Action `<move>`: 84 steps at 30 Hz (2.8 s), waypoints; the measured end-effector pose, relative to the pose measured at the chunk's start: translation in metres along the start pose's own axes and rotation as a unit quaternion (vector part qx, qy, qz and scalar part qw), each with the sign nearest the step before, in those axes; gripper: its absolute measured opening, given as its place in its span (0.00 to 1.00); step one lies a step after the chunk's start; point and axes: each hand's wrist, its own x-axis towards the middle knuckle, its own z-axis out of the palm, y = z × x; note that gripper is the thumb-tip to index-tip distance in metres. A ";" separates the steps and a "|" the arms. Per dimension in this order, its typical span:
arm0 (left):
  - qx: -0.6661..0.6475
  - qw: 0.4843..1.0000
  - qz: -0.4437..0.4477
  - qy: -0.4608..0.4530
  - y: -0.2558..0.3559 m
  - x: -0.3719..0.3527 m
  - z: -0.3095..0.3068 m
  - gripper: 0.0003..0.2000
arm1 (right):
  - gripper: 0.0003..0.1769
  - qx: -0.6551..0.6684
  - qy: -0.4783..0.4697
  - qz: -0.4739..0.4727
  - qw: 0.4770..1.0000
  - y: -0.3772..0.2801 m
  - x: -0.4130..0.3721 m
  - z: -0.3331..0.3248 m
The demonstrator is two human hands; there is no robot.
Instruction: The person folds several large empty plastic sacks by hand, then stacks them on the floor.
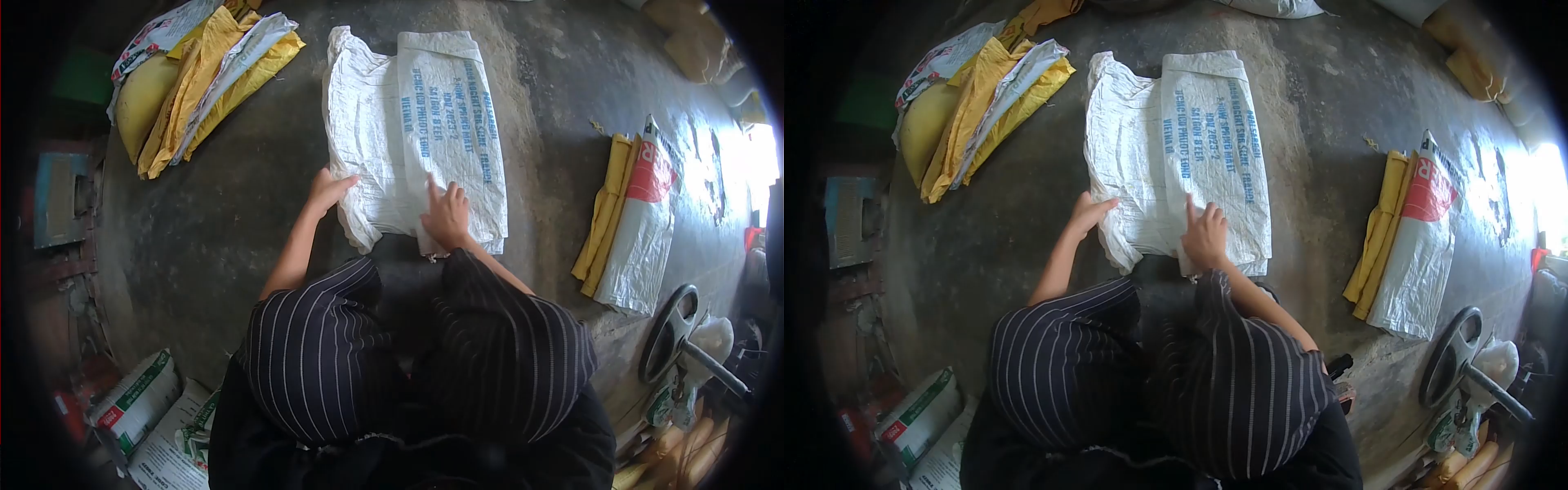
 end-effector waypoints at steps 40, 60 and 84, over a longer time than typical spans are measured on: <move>-0.206 0.973 -0.084 0.066 -0.017 -0.076 -0.114 0.21 | 0.22 0.038 0.111 0.057 0.992 0.088 -0.011 0.009; -0.048 0.980 -0.090 0.170 0.008 -0.095 -0.186 0.26 | 0.08 0.056 0.380 0.220 0.897 0.286 -0.052 -0.068; 0.144 0.945 -0.014 0.294 0.121 -0.125 -0.424 0.28 | 0.10 0.363 0.254 0.088 0.892 0.203 0.066 -0.140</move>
